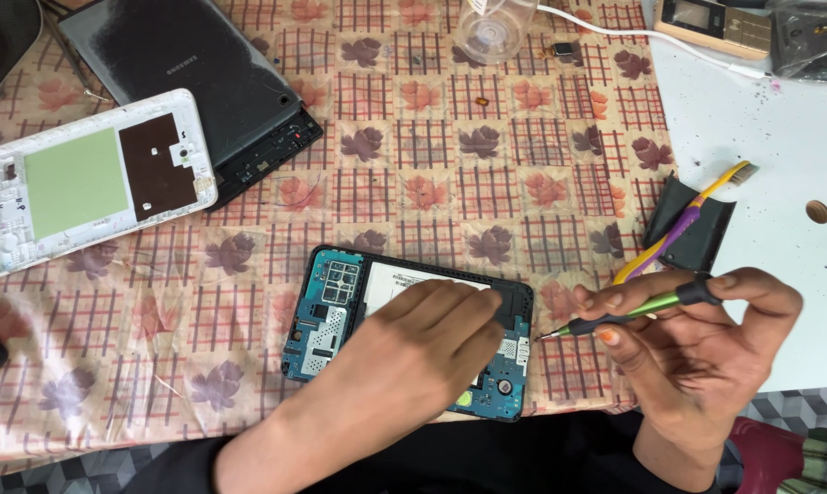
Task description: The person uses a screwdriver to remove screws from the internal frame of a disassembled smartphone. They then use a small brush to clean dust from the battery and circuit board area.
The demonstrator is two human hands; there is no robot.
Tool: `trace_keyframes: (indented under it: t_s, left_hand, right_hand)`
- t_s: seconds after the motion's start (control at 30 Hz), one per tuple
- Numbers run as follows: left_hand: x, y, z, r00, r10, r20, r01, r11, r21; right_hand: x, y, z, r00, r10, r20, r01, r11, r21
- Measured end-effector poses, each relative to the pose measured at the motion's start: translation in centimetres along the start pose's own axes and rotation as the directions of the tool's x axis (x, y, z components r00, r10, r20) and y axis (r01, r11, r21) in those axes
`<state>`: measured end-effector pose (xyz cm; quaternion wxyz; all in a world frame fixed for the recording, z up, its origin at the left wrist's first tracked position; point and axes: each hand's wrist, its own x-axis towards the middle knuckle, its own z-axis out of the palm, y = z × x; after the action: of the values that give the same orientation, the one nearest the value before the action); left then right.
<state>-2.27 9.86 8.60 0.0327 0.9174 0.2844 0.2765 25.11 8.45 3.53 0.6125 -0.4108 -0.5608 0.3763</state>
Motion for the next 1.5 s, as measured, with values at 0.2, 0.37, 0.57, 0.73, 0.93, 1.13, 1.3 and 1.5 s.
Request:
trace_keyframes:
  t_s: [0.2, 0.37, 0.57, 0.73, 0.93, 1.13, 1.3, 1.5]
  left_hand:
    - [-6.0, 1.0, -2.8, 0.935, -0.331, -0.13, 0.326, 0.943, -0.06]
    - [-9.8, 0.2, -3.2, 0.809, -0.549, -0.21, 0.562, 0.827, 0.001]
    - [-11.3, -0.7, -3.5, 0.787, -0.577, -0.219, 0.576, 0.814, -0.076]
    - [-11.4, -0.7, -3.5, 0.809, -0.548, -0.212, 0.524, 0.836, -0.163]
    - [-11.0, -0.6, -3.4, 0.809, -0.544, -0.222, 0.502, 0.837, -0.218]
    - [-10.7, -0.4, -3.0, 0.805, -0.554, -0.213, 0.51, 0.829, -0.23]
    - [-10.6, -0.4, -2.9, 0.81, -0.546, -0.214, 0.509, 0.836, -0.206]
    - [-10.6, -0.3, -2.8, 0.807, -0.545, -0.225, 0.517, 0.838, -0.176]
  right_hand:
    - [0.1, 0.6, -1.4, 0.996, -0.085, 0.038, 0.086, 0.996, -0.036]
    - [1.2, 0.2, -1.5, 0.993, -0.099, 0.067, 0.1, 0.995, -0.014]
    - [2.9, -3.3, 0.8, 0.965, -0.12, 0.234, 0.17, 0.964, -0.205]
    - [4.5, -6.3, 4.9, 0.938, -0.034, 0.346, 0.151, 0.936, -0.317]
    - [6.6, -5.0, 10.5, 0.795, -0.301, 0.526, 0.347, 0.938, 0.012]
    - [6.1, -4.2, 13.8, 0.752, -0.276, 0.599, 0.302, 0.951, 0.059]
    - [5.1, -3.1, 14.9, 0.757, -0.293, 0.584, 0.295, 0.951, 0.095]
    - [4.6, -1.9, 15.0, 0.775, -0.295, 0.559, 0.262, 0.955, 0.142]
